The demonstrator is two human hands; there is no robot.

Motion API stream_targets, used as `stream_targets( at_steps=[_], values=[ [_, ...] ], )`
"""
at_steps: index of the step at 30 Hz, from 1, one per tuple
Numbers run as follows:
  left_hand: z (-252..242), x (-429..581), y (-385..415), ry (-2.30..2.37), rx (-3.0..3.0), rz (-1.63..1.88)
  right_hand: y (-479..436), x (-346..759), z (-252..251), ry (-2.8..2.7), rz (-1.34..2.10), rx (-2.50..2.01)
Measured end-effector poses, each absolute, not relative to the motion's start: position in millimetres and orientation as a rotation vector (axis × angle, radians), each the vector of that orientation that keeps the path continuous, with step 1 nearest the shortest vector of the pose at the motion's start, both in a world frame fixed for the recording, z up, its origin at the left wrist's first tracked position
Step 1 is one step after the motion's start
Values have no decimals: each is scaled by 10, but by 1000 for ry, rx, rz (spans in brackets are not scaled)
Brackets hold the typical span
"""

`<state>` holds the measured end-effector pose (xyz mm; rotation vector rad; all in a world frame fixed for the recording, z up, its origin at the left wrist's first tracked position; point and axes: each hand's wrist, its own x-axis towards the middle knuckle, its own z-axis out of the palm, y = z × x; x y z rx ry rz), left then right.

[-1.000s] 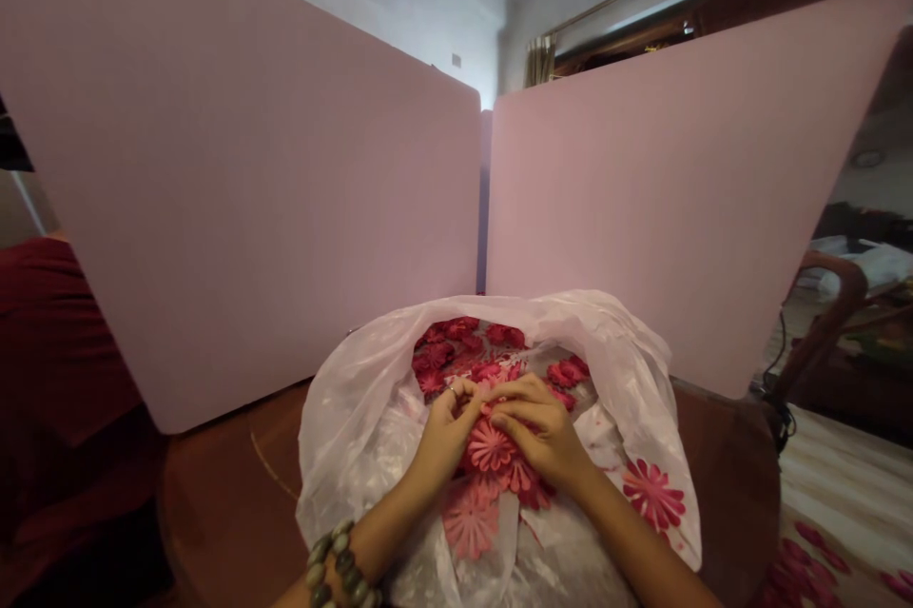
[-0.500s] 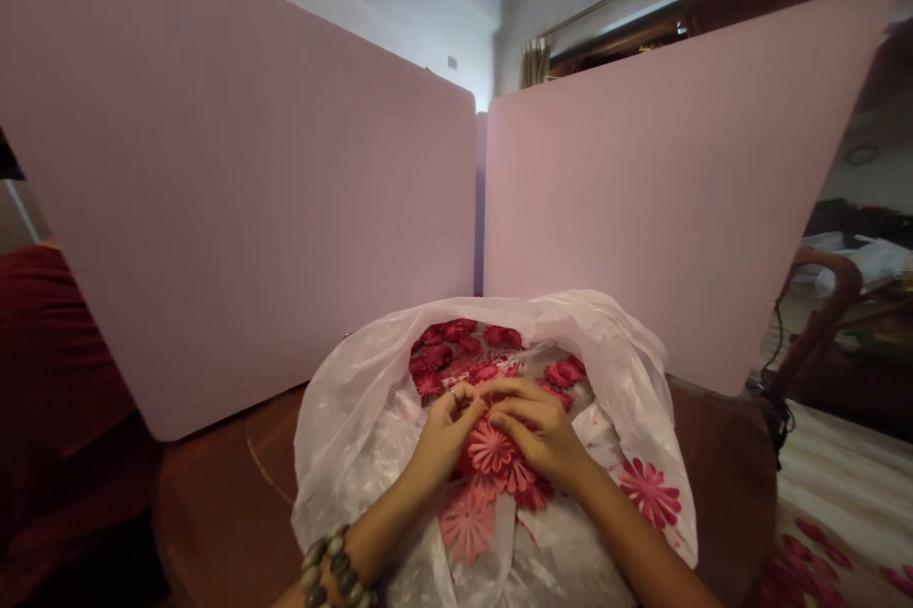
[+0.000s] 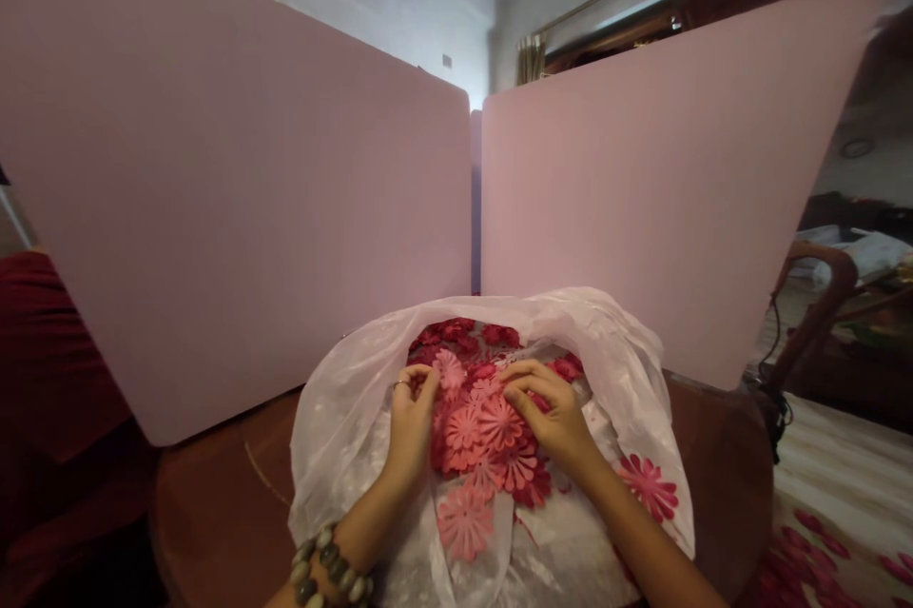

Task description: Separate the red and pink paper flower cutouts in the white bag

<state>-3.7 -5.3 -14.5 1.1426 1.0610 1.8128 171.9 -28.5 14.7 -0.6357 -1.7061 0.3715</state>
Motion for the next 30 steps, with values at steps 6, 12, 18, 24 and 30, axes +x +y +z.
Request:
stream_targets(
  at_steps=[6,12,18,24,30],
  values=[
    [-16,24,-187,1008,1272,1798,-253,1670,102,-1603,367,-796],
    [33,108,-337,849,1517,1443,-257,1658,60,-1546,225,-871],
    [12,129,-333,835,1539,1369,-338,1591,87,-1592,347,-686],
    [28,105,-275,810,1521,1471,-338,1590,87,-1591,568,-627],
    [54,110,-304,829,1495,1478,-345,1589,94,-1607,586,-632]
  ],
)
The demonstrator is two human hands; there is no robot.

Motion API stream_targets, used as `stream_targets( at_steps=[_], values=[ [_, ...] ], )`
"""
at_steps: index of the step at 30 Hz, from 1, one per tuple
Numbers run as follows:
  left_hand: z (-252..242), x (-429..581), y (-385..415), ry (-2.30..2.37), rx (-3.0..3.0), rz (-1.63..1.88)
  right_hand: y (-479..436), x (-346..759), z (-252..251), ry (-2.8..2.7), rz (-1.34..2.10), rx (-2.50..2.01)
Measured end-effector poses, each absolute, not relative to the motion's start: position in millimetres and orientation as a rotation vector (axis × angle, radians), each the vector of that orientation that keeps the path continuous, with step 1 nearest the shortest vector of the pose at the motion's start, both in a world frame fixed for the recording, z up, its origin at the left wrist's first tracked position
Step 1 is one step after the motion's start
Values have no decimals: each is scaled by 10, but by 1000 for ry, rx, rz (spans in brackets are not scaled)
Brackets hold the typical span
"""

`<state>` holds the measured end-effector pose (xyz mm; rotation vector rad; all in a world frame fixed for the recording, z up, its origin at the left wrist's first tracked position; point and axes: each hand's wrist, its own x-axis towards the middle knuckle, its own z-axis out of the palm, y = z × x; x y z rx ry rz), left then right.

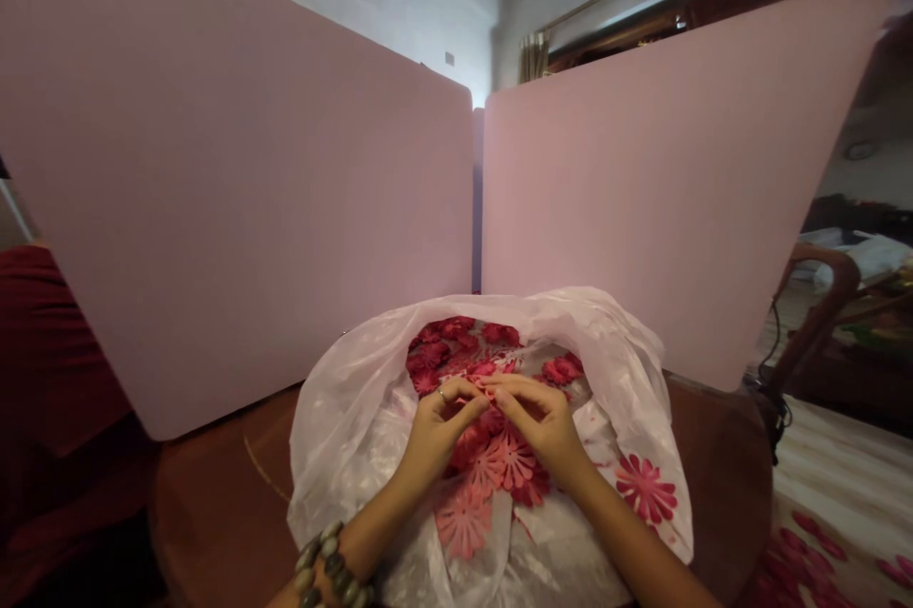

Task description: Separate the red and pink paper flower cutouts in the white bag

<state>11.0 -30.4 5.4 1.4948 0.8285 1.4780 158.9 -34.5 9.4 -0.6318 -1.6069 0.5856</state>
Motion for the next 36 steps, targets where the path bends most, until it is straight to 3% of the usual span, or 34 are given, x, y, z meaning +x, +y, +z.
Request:
stream_targets(
  at_steps=[21,30,36],
  values=[
    [16,125,-274,852,1448,1451,-304,1565,-44,-1771,258,-643],
    [45,134,-321,877,1508,1442,-301,1539,14,-1613,406,-823],
    [46,114,-302,891,1450,1499,-138,1742,26,-1170,557,-1060]
  ],
)
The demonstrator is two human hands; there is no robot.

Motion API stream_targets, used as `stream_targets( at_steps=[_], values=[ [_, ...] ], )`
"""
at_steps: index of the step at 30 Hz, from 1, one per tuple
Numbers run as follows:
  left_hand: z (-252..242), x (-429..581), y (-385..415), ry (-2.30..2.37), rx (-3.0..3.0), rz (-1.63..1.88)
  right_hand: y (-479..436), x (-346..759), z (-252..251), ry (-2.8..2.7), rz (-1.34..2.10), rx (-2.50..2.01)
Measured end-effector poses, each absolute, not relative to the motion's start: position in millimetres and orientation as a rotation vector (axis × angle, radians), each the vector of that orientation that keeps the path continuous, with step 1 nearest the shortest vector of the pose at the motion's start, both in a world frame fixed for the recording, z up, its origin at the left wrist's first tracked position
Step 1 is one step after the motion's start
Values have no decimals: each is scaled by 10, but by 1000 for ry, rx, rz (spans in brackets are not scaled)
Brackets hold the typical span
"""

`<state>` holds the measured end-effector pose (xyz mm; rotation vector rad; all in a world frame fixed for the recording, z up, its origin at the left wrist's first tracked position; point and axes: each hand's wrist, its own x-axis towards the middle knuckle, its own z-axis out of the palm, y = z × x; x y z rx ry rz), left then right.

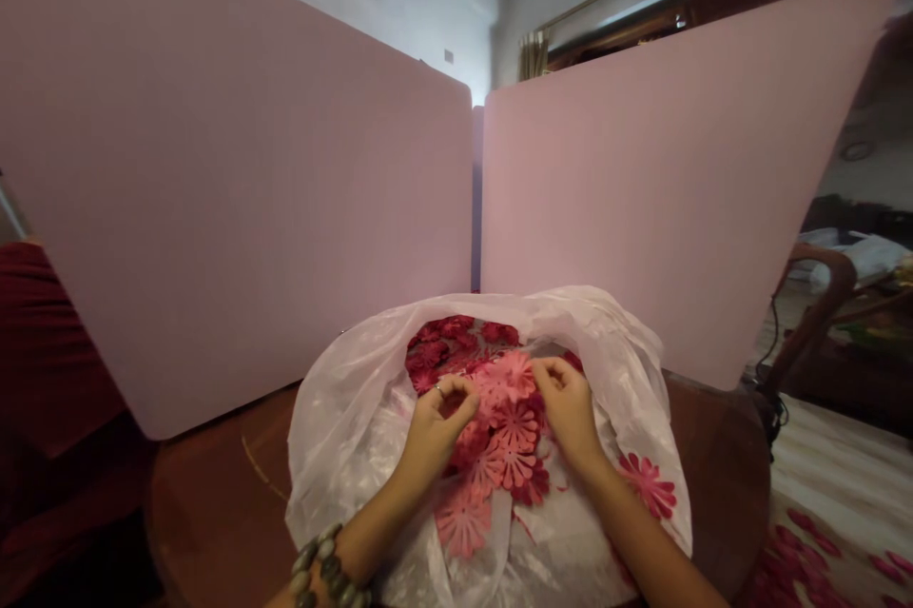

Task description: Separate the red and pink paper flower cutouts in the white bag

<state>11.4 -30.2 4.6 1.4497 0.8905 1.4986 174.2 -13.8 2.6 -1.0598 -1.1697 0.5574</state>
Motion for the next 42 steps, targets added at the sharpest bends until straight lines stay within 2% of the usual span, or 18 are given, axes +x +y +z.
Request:
stream_targets(
  at_steps=[4,8,15,22,32,42],
  values=[
    [49,88,-278,902,1413,1588,-56,1874,37,-955,645,-1009],
    [60,82,-301,799,1417,1613,-81,1837,30,-1019,565,-1004],
    [60,124,-347,724,1517,1326,-226,1655,8,-1403,313,-913],
    [13,147,-287,741,1413,1373,-281,1584,26,-1682,455,-651],
    [28,137,-321,720,1390,1336,-294,1606,33,-1630,582,-669],
    [50,128,-352,787,1459,1349,-309,1601,48,-1637,571,-658]
  ],
)
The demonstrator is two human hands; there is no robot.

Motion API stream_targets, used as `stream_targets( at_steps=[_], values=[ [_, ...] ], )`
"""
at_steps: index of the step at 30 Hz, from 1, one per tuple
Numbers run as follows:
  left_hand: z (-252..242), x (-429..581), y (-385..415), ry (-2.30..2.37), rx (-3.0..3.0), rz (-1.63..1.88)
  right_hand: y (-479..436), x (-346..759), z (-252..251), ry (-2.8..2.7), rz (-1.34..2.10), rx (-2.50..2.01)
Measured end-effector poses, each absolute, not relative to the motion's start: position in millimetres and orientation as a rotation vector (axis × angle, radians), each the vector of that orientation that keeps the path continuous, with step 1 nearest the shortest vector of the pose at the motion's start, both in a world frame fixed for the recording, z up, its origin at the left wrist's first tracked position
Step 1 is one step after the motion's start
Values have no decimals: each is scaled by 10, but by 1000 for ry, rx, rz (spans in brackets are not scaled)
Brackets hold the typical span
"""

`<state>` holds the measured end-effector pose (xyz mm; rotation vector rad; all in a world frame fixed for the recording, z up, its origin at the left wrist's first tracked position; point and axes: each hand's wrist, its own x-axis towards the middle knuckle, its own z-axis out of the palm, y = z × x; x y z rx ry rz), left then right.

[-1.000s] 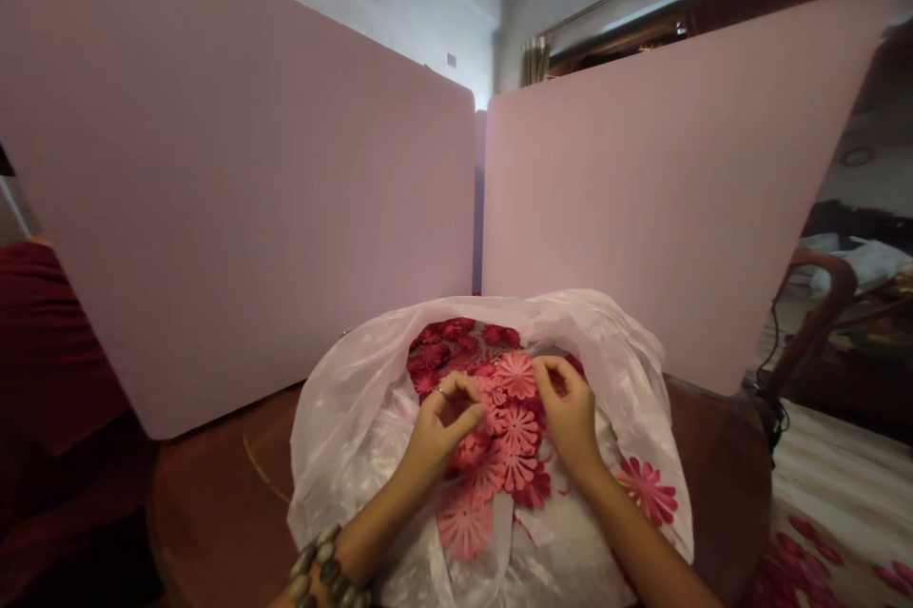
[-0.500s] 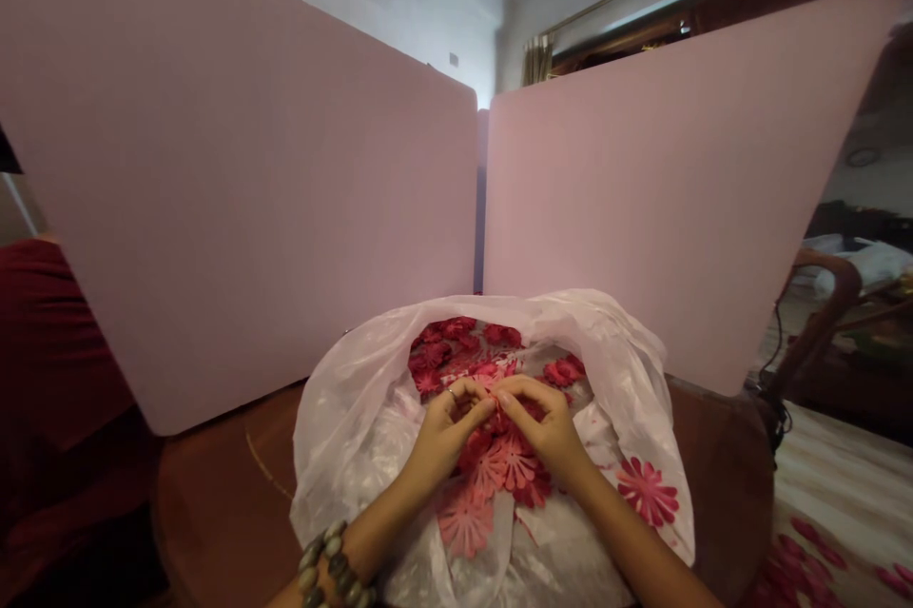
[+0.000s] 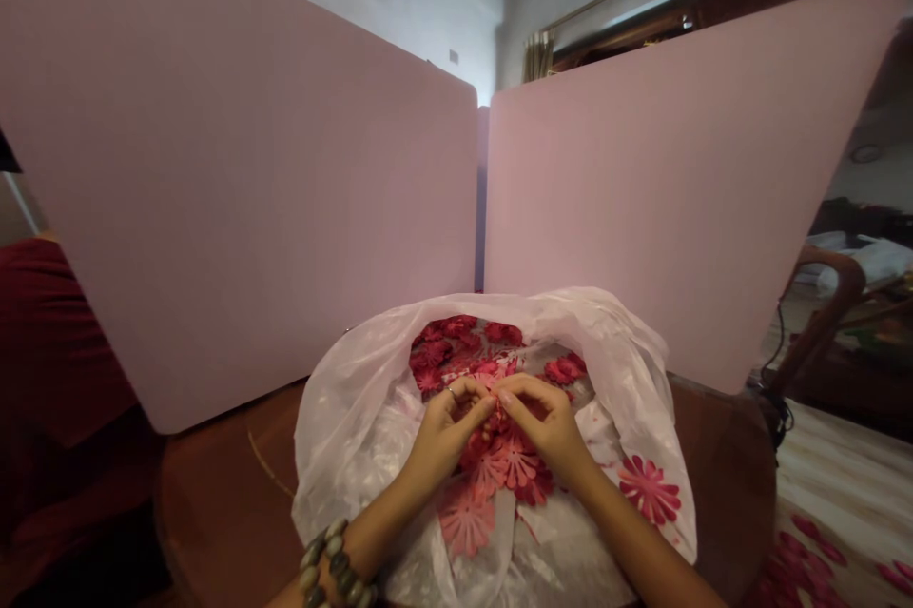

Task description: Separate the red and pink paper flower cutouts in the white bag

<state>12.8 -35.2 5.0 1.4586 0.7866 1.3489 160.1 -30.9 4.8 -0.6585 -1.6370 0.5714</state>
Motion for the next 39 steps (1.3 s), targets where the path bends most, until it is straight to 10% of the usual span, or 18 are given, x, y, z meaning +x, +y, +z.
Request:
stream_targets(
  at_steps=[39],
  values=[
    [44,119,-335,779,1501,1445,-346,1557,87,-1551,799,-645]
  ],
)
